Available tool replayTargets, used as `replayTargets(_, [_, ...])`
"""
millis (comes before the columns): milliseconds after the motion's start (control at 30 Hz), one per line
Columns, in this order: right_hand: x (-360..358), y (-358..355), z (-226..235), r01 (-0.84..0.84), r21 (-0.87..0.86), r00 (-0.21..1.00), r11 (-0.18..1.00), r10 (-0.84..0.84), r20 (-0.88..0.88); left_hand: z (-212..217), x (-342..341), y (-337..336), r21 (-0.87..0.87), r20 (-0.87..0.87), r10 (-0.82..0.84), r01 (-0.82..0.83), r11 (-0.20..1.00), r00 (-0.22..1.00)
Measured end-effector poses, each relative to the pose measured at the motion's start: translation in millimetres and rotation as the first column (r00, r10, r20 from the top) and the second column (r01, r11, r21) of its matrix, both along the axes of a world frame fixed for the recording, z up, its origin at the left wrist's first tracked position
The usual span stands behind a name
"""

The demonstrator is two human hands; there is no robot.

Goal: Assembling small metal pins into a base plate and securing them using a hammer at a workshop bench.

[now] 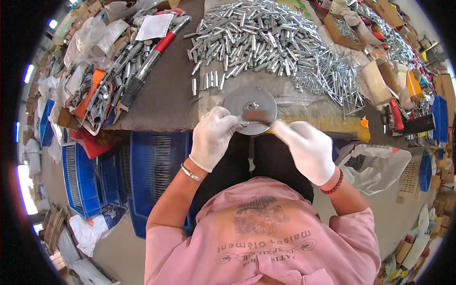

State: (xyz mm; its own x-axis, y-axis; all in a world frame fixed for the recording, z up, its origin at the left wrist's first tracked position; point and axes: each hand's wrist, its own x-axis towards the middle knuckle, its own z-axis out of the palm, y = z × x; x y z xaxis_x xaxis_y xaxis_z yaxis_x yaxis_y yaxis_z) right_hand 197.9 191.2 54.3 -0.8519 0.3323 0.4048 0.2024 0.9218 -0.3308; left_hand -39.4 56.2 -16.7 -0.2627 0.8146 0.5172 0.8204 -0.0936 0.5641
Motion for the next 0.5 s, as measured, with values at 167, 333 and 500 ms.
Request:
replayTargets(167, [0, -4, -8, 0.059, -0.053, 0.973, 0.997, -0.046, 0.225, 7, 3, -1, -0.051, -0.008, -0.003, 0.002, 0.999, 1.000])
replayTargets(333, [-19, 25, -15, 0.074, -0.350, 0.997, 0.934, -0.063, 0.042, 4, 3, 1, 0.000, 0.000, 0.029, -0.029, 1.000, 1.000])
replayTargets(500, [-28, 25, -17, 0.118, 0.025, 0.992, 0.993, -0.119, 0.038, 7, 6, -1, -0.027, 0.081, 0.064, -0.062, 0.998, 0.995])
